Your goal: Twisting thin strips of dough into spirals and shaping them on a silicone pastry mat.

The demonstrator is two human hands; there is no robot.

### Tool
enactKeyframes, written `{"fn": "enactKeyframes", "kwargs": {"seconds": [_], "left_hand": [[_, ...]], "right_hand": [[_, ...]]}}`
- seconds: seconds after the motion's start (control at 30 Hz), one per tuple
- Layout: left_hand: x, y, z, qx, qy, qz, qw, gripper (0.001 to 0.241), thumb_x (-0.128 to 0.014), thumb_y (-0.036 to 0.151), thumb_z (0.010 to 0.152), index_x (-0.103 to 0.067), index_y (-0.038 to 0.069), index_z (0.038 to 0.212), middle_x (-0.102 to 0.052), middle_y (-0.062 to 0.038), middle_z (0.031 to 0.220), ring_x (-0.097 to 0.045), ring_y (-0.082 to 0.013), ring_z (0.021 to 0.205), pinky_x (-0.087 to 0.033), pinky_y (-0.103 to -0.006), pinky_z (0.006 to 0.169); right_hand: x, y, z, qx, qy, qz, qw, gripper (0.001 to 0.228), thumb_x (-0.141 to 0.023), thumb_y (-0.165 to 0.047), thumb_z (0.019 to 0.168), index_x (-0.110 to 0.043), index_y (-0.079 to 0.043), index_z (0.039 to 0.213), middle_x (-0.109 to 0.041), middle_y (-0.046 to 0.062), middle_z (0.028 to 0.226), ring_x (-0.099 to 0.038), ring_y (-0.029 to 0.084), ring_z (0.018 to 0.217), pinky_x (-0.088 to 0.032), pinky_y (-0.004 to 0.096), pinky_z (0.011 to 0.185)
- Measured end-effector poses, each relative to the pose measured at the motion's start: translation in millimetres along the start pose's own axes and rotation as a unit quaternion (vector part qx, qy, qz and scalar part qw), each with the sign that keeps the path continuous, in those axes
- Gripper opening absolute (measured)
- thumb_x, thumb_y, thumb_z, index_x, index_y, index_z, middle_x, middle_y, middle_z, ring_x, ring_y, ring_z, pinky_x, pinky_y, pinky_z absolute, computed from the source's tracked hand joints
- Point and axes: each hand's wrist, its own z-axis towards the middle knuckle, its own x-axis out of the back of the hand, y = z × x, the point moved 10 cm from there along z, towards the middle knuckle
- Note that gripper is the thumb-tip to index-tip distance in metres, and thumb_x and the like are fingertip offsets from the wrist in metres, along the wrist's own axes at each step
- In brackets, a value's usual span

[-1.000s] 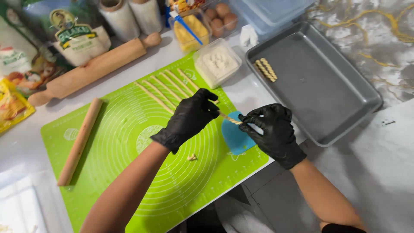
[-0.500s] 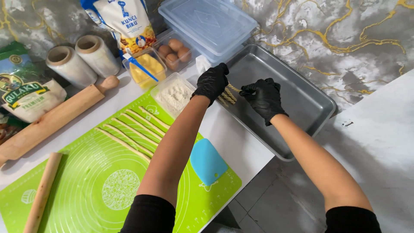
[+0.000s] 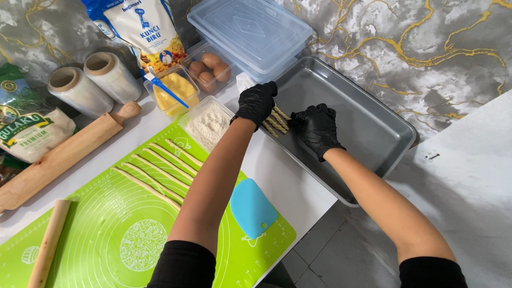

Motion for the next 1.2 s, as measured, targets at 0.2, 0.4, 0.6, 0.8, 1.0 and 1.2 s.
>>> {"fn": "enactKeyframes", "kwargs": {"seconds": [0.2, 0.4, 0.6, 0.8, 1.0, 1.2], "left_hand": [[-1, 7, 0, 0.002, 0.009, 0.017, 1.0, 0.028, -0.062, 0.04, 0.093, -0.071, 0.018, 0.108, -0.075, -0.009, 0.099, -0.071, -0.0321, 0.104, -0.056, -0.044, 0.087], [-69, -25, 10, -0.148, 0.105, -0.167, 0.969, 0.044, -0.062, 0.037, 0.096, -0.068, 0.023, 0.137, -0.069, -0.005, 0.115, -0.057, -0.0223, 0.127, -0.039, -0.018, 0.105], [-16, 17, -14, -0.114, 0.165, 0.102, 0.974, 0.013, -0.059, 0.034, 0.094, -0.065, 0.022, 0.094, -0.066, -0.001, 0.082, -0.069, -0.0275, 0.087, -0.057, -0.043, 0.072], [5, 24, -14, -0.145, 0.208, 0.138, 0.957, 0.009, -0.064, 0.016, 0.091, -0.068, 0.009, 0.094, -0.062, -0.004, 0.07, -0.067, -0.0293, 0.071, -0.054, -0.039, 0.063], [47, 50, -32, -0.179, 0.22, 0.094, 0.954, 0.007, -0.066, 0.014, 0.088, -0.065, 0.008, 0.092, -0.06, -0.006, 0.07, -0.066, -0.031, 0.072, -0.052, -0.038, 0.065], [132, 60, -79, -0.181, 0.173, -0.023, 0.968, 0.022, -0.067, 0.023, 0.096, -0.069, 0.015, 0.117, -0.071, -0.013, 0.103, -0.07, -0.0354, 0.094, -0.058, -0.0444, 0.078]], "right_hand": [[-8, 6, -3, 0.011, 0.013, -0.01, 1.0, 0.027, -0.071, -0.049, 0.094, -0.073, -0.039, 0.119, -0.067, -0.002, 0.103, -0.061, 0.027, 0.109, -0.044, 0.047, 0.101], [-17, 11, -6, 0.021, 0.023, -0.019, 0.999, 0.03, -0.07, -0.049, 0.094, -0.072, -0.037, 0.122, -0.067, 0.0, 0.103, -0.062, 0.028, 0.108, -0.045, 0.048, 0.101], [-25, 12, -6, 0.036, 0.034, -0.029, 0.998, 0.033, -0.07, -0.048, 0.094, -0.071, -0.036, 0.126, -0.067, 0.002, 0.102, -0.062, 0.029, 0.108, -0.045, 0.048, 0.101], [-30, 17, -10, 0.05, 0.047, -0.039, 0.997, 0.036, -0.069, -0.047, 0.095, -0.071, -0.034, 0.129, -0.067, 0.003, 0.102, -0.063, 0.031, 0.107, -0.046, 0.049, 0.101], [-35, 19, -10, 0.064, 0.063, -0.048, 0.995, 0.04, -0.069, -0.046, 0.095, -0.07, -0.033, 0.132, -0.067, 0.005, 0.102, -0.063, 0.032, 0.107, -0.047, 0.05, 0.102], [-43, 17, -10, 0.09, 0.072, -0.05, 0.992, 0.043, -0.068, -0.045, 0.096, -0.069, -0.031, 0.136, -0.067, 0.007, 0.102, -0.063, 0.033, 0.106, -0.047, 0.05, 0.102]]}}
